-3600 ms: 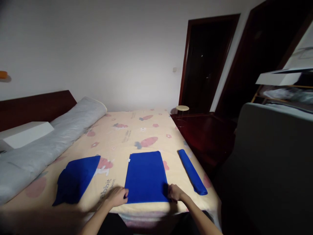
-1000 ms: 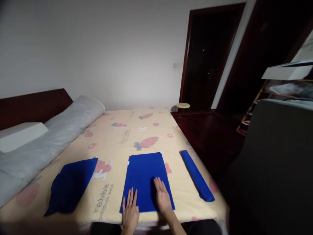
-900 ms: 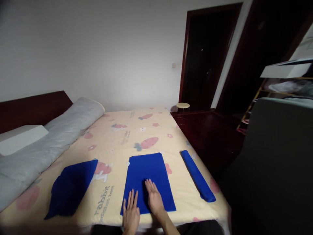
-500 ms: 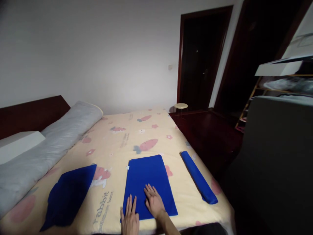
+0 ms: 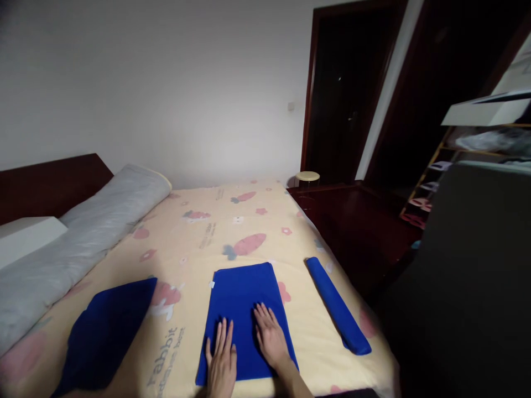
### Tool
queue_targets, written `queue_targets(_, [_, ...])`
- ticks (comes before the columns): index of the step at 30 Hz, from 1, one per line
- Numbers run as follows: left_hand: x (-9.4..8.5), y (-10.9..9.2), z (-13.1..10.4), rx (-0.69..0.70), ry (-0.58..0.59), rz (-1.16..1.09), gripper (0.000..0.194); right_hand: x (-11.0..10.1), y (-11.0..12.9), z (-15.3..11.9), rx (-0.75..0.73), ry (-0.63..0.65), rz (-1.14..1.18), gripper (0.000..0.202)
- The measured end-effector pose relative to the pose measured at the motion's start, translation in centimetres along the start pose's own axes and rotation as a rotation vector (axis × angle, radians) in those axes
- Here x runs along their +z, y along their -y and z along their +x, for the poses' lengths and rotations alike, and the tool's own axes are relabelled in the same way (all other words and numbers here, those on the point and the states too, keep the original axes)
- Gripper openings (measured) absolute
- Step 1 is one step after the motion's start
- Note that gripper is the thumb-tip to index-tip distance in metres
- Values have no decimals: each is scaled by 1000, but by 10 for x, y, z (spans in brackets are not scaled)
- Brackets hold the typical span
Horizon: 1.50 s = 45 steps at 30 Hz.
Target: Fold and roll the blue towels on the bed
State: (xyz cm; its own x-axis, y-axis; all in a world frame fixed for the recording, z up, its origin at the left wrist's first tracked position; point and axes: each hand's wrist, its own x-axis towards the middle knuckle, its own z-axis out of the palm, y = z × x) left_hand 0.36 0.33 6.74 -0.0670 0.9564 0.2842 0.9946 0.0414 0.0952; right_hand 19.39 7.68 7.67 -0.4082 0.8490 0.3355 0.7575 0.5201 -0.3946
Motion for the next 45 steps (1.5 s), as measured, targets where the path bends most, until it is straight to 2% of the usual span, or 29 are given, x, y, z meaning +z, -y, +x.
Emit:
queue_targets(4, [8,-10,32,231,34,-32,67,11,31,16,-68,113,102,59])
queue_targets(7, [17,-2,50,290,79,-32,62,16,29,22,-99,154,122,58])
queue_targets(9, [19,11,57,245,100,-20,56,16,13,21,-93,117,84,53])
queue_targets(14, [13,45,60,-49,83,96,49,5,-50,7,95,-15,-85,46])
queue_targets(17, [10,49,59,-48,76,120,49,2,-69,0,126,-54,-140,47])
queue_targets(20, [9,41,58,-25,24,108,51,4,-59,2,126,-82,-152,47])
queue_targets(23, [9,24,61,100,9,40,56,9,-28,14,50,-38,-108,47])
queue_targets(26, [12,6,70,268,67,-46,60,15,5,30,-80,75,-10,53])
queue_targets(29, [15,0,84,339,150,-91,60,18,18,45,-140,177,66,56])
queue_targets(32, [14,14,98,302,210,-72,55,17,1,51,-129,201,59,51])
queue_targets(36, [12,54,107,66,200,24,50,11,-52,45,72,69,-66,49])
queue_targets(39, [13,74,108,63,197,49,50,8,-77,40,115,-5,-141,51])
queue_targets(42, [13,72,107,96,149,60,51,9,-71,43,106,-28,-161,50])
queue_targets(45, [15,52,109,201,104,8,57,12,-41,55,24,26,-96,48])
